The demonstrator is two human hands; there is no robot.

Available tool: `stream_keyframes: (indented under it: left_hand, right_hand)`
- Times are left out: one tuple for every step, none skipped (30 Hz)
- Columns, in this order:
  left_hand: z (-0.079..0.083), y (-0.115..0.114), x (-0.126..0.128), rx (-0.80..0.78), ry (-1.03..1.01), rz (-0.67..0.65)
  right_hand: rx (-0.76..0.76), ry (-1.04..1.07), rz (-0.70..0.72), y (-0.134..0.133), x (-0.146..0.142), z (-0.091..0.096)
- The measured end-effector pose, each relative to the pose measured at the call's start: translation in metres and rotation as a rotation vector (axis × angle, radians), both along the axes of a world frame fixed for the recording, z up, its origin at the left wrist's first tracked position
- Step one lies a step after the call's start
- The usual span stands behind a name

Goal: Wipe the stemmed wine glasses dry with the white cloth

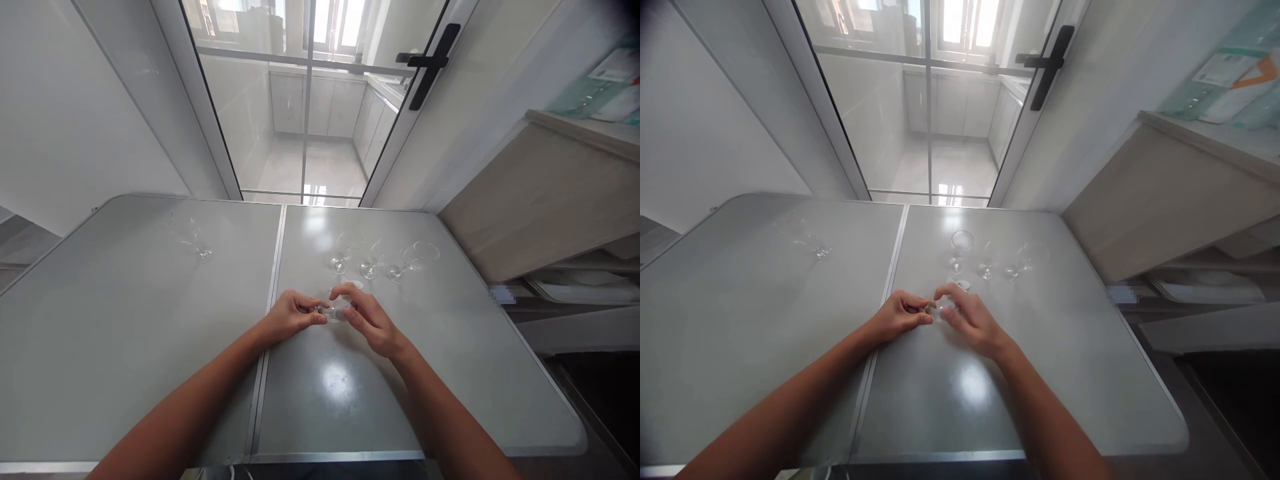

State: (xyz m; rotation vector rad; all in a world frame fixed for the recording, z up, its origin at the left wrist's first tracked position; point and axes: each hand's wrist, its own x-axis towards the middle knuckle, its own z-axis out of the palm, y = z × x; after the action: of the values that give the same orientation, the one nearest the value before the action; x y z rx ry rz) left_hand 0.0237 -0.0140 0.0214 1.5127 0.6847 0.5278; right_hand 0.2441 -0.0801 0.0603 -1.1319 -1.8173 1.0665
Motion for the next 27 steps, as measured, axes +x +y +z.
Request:
stream_keyframes:
  left_hand:
    - [-0.001, -0.001, 0.001, 0.004, 0.005, 0.003]
    - [-0.001, -0.002, 0.002, 0.008, 0.011, 0.006]
    - [-0.001, -0.002, 0.002, 0.011, 0.017, 0.008]
    - [-0.001, -0.003, 0.003, 0.015, 0.021, 0.01]
    - [-0.001, -0.003, 0.003, 0.017, 0.026, 0.009]
    - [-0.001, -0.003, 0.003, 0.017, 0.03, 0.008]
    - [-0.001, -0.004, 0.003, 0.017, 0.033, 0.007]
    - [-0.001, -0.004, 0.003, 0.016, 0.037, 0.006]
    - [-0.001, -0.004, 0.004, 0.015, 0.039, 0.004]
    - [0.0, -0.004, 0.004, 0.013, 0.039, 0.003]
    - [0.0, -0.005, 0.005, 0.011, 0.037, 0.002]
    - [0.0, -0.005, 0.005, 0.011, 0.035, 0.0]
    - [0.0, -0.005, 0.006, 0.013, 0.033, -0.001]
    - [0.0, -0.006, 0.006, 0.015, 0.031, 0.0]
    - [0.0, -0.006, 0.007, 0.017, 0.031, -0.001]
    - [0.0, -0.007, 0.007, 0.017, 0.031, -0.003]
    - [0.0, -0.007, 0.008, 0.012, 0.033, -0.007]
    - [-0.001, -0.008, 0.008, 0.002, 0.034, -0.011]
    - [-0.001, -0.008, 0.008, -0.011, 0.034, -0.02]
    - [-0.001, -0.008, 0.008, -0.024, 0.035, -0.031]
    - [-0.001, -0.008, 0.008, -0.035, 0.035, -0.04]
    - [0.0, -0.008, 0.008, -0.039, 0.038, -0.044]
    - [0.0, -0.007, 0.007, -0.036, 0.043, -0.042]
    - [0.0, -0.007, 0.007, -0.026, 0.049, -0.035]
    - [0.001, -0.007, 0.006, -0.013, 0.058, -0.027]
    - [0.001, -0.006, 0.006, -0.001, 0.065, -0.019]
    - [0.001, -0.005, 0.005, 0.009, 0.068, -0.018]
  right_hand:
    - [-0.011, -0.006, -0.018, 0.0, 0.0, 0.001]
    - [-0.02, -0.011, -0.026, 0.001, -0.001, 0.001]
    - [-0.027, -0.013, -0.03, 0.001, -0.001, 0.002]
    - [-0.031, -0.009, -0.03, 0.001, -0.001, 0.002]
    - [-0.035, -0.003, -0.029, 0.001, -0.002, 0.002]
    - [-0.037, 0.005, -0.028, 0.001, -0.002, 0.002]
    - [-0.039, 0.015, -0.031, 0.001, -0.003, 0.003]
    - [-0.041, 0.025, -0.039, 0.001, -0.003, 0.003]
    - [-0.043, 0.034, -0.048, 0.001, -0.004, 0.002]
    - [-0.046, 0.042, -0.058, 0.001, -0.004, 0.002]
    - [-0.052, 0.052, -0.069, 0.001, -0.004, 0.001]
    - [-0.061, 0.063, -0.08, 0.001, -0.005, 0.001]
    - [-0.068, 0.073, -0.092, 0.0, -0.005, 0.0]
    - [-0.075, 0.08, -0.108, 0.0, -0.006, -0.001]
    - [-0.079, 0.083, -0.127, 0.001, -0.006, -0.002]
    - [-0.081, 0.081, -0.144, 0.001, -0.006, -0.003]
    - [-0.08, 0.073, -0.158, 0.002, -0.006, -0.004]
    - [-0.076, 0.061, -0.169, 0.003, -0.007, -0.005]
    - [-0.072, 0.046, -0.175, 0.003, -0.007, -0.005]
    - [-0.066, 0.029, -0.176, 0.004, -0.007, -0.005]
    - [-0.057, 0.012, -0.176, 0.004, -0.007, -0.006]
    - [-0.04, -0.006, -0.178, 0.005, -0.007, -0.006]
    - [-0.016, -0.018, -0.185, 0.004, -0.007, -0.006]
    - [0.008, -0.026, -0.187, 0.004, -0.007, -0.007]
    - [0.028, -0.031, -0.183, 0.003, -0.007, -0.007]
    - [0.045, -0.037, -0.176, 0.002, -0.006, -0.007]
    - [0.055, -0.044, -0.163, 0.001, -0.006, -0.008]
